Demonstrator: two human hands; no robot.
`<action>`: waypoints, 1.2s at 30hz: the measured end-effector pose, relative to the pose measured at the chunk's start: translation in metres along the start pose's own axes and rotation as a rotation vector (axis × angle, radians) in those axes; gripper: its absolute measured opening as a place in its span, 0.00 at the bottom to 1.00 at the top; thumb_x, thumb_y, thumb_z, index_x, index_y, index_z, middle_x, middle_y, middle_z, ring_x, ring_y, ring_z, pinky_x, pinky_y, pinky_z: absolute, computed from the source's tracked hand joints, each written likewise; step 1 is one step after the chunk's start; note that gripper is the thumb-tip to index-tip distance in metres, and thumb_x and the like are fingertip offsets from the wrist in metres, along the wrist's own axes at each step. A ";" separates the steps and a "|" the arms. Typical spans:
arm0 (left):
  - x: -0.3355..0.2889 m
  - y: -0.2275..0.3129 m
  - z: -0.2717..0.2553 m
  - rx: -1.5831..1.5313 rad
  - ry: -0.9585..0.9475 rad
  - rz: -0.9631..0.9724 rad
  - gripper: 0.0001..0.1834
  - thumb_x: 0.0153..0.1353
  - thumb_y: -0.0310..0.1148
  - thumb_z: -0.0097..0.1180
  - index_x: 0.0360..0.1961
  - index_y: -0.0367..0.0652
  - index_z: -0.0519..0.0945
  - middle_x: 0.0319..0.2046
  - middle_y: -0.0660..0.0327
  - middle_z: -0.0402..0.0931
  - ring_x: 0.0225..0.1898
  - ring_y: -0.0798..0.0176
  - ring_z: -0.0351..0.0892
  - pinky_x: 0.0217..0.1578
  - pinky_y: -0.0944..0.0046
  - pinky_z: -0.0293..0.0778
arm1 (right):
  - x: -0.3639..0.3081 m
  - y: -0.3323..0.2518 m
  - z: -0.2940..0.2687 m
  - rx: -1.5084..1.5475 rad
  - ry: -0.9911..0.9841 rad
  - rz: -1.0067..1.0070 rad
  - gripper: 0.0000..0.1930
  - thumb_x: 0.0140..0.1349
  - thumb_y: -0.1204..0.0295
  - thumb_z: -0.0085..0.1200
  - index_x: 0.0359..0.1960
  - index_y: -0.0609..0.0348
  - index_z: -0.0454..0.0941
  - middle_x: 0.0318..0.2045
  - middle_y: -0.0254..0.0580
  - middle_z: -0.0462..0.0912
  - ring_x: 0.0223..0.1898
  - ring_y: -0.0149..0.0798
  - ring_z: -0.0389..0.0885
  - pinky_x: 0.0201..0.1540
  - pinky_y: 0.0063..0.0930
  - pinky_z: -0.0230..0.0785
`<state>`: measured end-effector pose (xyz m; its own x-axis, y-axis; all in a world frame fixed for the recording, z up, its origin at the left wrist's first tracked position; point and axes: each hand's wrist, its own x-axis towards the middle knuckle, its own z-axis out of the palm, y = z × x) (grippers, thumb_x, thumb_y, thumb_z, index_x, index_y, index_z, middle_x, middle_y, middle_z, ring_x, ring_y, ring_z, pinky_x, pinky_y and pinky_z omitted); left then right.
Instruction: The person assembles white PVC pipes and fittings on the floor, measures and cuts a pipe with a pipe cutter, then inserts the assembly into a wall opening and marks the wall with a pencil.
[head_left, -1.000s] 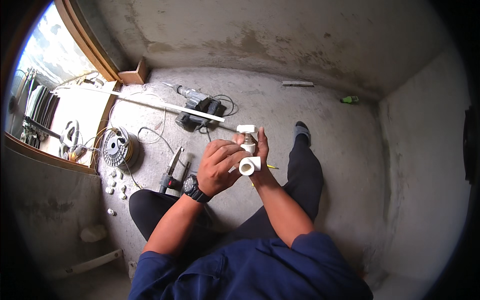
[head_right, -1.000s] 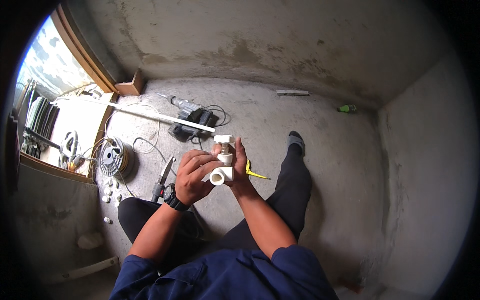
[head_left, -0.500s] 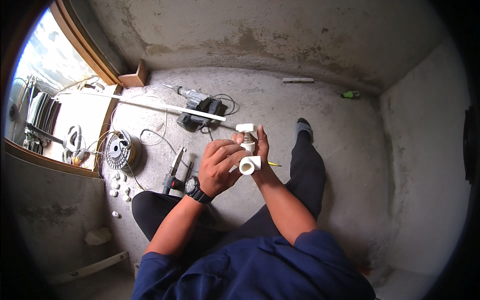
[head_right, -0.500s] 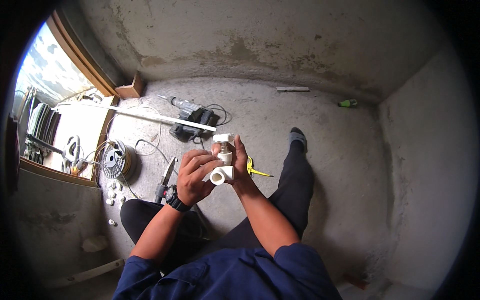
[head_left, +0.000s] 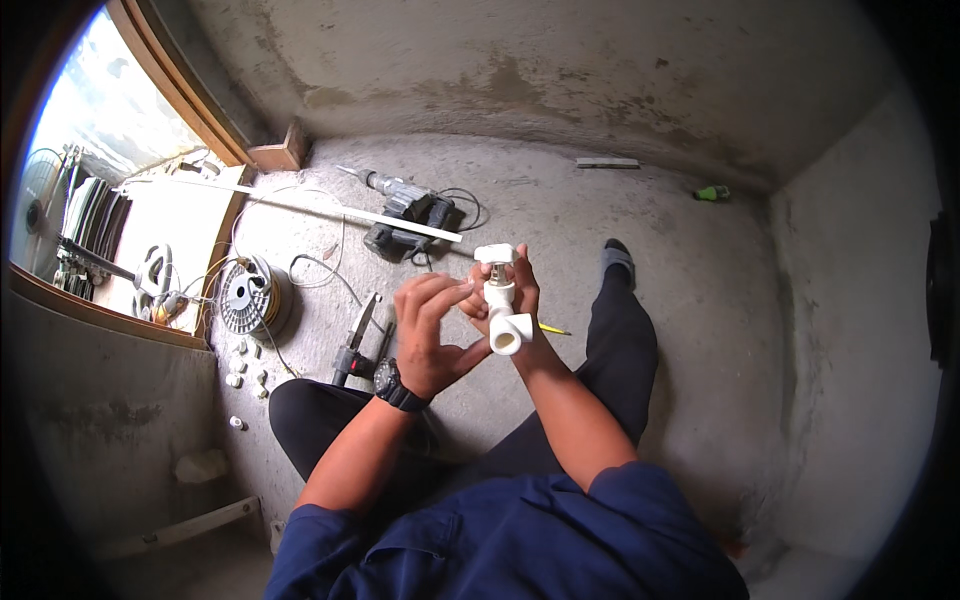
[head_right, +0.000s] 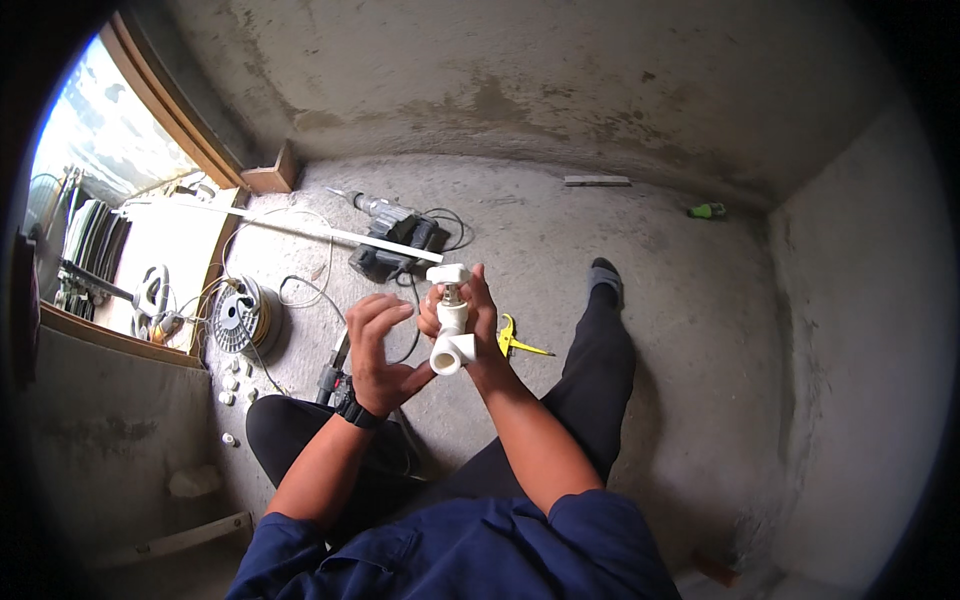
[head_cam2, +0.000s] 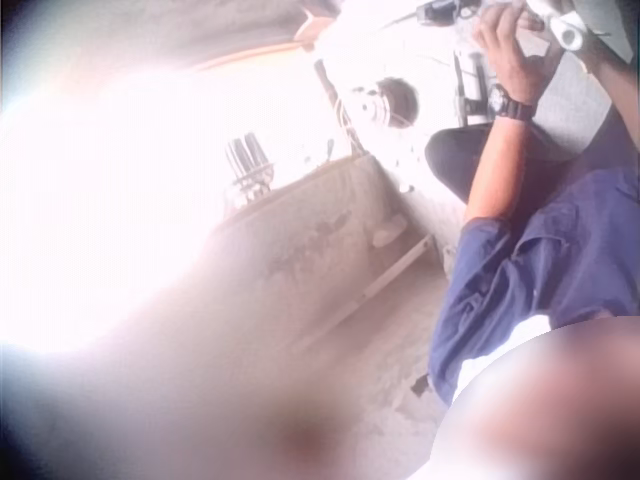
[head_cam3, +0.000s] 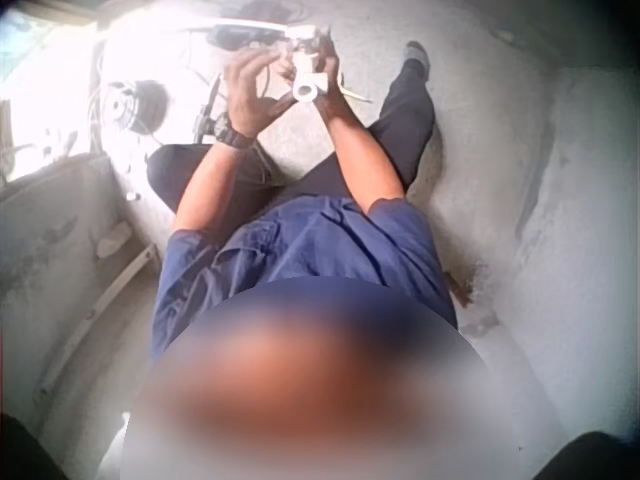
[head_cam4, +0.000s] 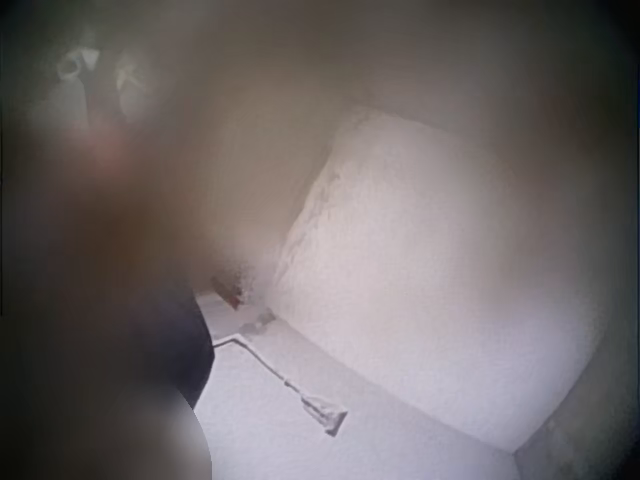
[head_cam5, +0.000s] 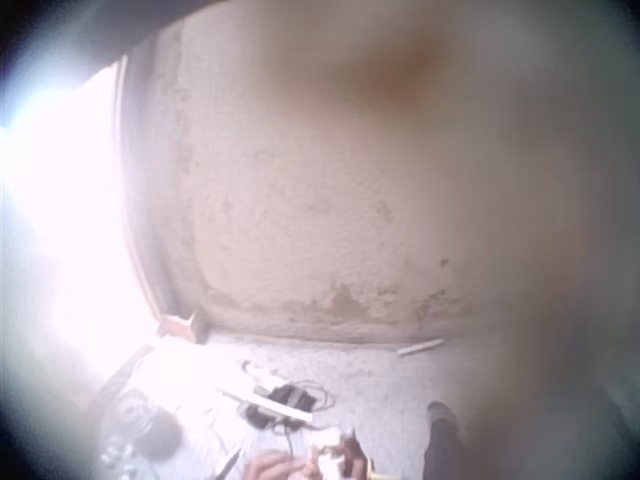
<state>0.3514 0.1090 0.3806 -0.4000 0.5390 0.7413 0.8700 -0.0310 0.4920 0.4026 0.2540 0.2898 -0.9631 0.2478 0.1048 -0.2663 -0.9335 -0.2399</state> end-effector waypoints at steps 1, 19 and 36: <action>0.002 -0.003 -0.003 0.040 0.010 0.029 0.31 0.37 0.34 0.81 0.46 0.49 0.81 0.45 0.60 0.77 0.51 0.52 0.75 0.54 0.50 0.70 | 0.001 0.001 0.000 -0.026 0.052 -0.029 0.36 0.71 0.32 0.34 0.37 0.52 0.80 0.20 0.33 0.68 0.19 0.33 0.62 0.24 0.32 0.53; 0.003 -0.017 -0.004 0.111 -0.113 0.109 0.24 0.40 0.35 0.78 0.43 0.55 0.86 0.41 0.68 0.79 0.45 0.58 0.76 0.50 0.52 0.67 | 0.010 0.003 -0.008 -0.088 0.126 -0.124 0.27 0.76 0.43 0.39 0.35 0.53 0.76 0.24 0.35 0.75 0.24 0.34 0.71 0.29 0.32 0.66; -0.005 -0.029 0.003 0.057 -0.176 0.124 0.26 0.43 0.30 0.73 0.48 0.49 0.84 0.44 0.62 0.80 0.50 0.51 0.77 0.52 0.51 0.71 | 0.006 0.002 -0.011 -0.215 0.270 -0.070 0.25 0.77 0.45 0.40 0.35 0.54 0.74 0.24 0.34 0.75 0.24 0.32 0.74 0.27 0.30 0.71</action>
<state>0.3293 0.1095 0.3610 -0.2368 0.6730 0.7007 0.9263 -0.0612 0.3718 0.3961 0.2566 0.2797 -0.9103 0.3951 -0.1237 -0.3060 -0.8433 -0.4418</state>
